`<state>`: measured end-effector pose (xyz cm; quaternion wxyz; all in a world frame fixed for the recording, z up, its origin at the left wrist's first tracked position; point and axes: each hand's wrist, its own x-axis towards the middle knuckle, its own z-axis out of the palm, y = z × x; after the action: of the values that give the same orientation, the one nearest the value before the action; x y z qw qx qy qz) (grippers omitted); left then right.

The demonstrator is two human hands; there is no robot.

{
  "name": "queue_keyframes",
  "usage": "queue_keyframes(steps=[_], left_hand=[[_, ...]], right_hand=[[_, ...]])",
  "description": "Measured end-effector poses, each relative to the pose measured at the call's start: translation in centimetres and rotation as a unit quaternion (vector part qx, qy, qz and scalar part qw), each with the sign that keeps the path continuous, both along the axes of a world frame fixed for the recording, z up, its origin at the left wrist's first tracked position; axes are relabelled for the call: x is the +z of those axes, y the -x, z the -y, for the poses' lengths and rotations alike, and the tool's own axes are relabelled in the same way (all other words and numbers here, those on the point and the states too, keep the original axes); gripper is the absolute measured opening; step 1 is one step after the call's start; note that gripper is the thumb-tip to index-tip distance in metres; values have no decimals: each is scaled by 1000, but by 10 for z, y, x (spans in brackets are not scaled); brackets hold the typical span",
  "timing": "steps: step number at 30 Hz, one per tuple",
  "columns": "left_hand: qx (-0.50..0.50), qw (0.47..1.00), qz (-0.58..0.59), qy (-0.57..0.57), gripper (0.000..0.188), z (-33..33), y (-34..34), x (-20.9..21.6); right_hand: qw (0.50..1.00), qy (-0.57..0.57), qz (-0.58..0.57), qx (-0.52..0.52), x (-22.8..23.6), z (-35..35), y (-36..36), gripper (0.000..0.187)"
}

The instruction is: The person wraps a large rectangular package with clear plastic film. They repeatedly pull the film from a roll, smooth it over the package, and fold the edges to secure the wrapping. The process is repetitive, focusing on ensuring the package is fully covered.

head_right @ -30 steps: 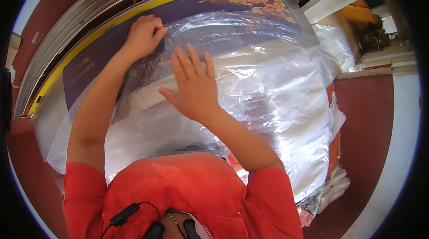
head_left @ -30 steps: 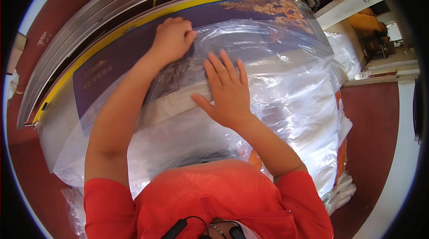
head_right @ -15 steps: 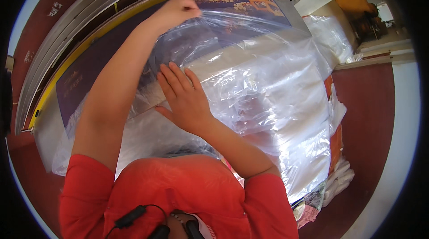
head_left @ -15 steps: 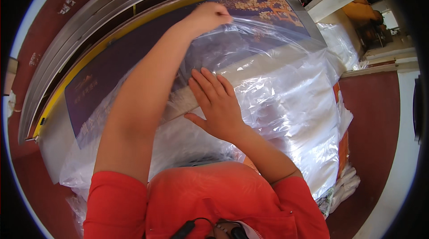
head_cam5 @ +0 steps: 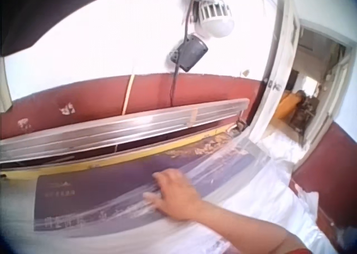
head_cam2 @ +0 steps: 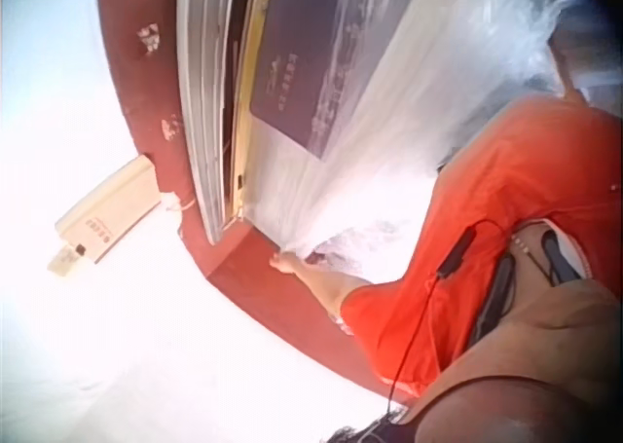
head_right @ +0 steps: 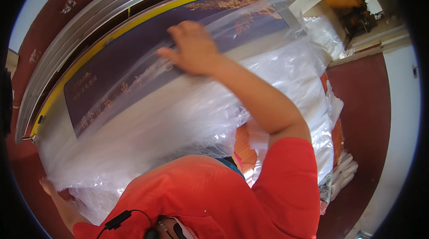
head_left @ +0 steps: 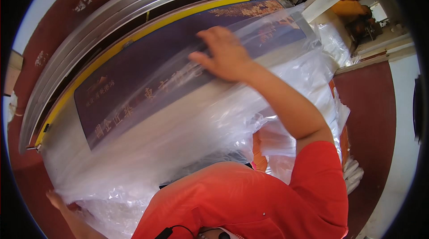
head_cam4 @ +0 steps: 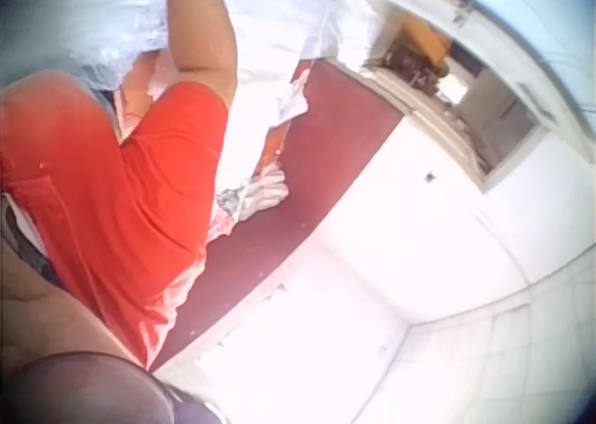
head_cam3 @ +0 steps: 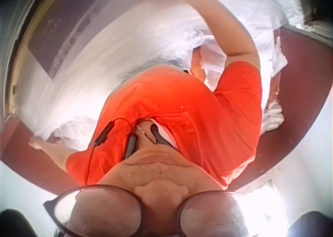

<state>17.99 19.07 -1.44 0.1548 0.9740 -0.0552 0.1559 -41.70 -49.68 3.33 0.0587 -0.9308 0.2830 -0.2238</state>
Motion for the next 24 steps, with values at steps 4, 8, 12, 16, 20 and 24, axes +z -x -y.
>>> queue_keyframes(steps=[4, 8, 12, 16, 20, 24], left_hand=[[81, 957, -34, -277, 50, 38, 35, -9], [-56, 987, 69, -134, 40, 89, -22, -64], [-103, 965, 143, -194, 38, 125, -78, -88], [-95, 974, 118, -166, 43, 134, -79, -94], [-110, 972, 106, -181, 56, 126, -72, -63], [61, 988, 0, -144, 50, 231, 40, -21]], right_hand=[[967, -14, -107, -229, -36, 82, 136, 65], [836, -14, -277, -473, -26, 106, 257, 63], [922, 65, -240, -297, -30, 122, 207, 66], [932, 20, -204, -299, -46, 170, 197, 62], [970, -9, -154, -186, -56, 246, 177, 62], [983, -39, -150, -97, -32, 217, 131, 48]])
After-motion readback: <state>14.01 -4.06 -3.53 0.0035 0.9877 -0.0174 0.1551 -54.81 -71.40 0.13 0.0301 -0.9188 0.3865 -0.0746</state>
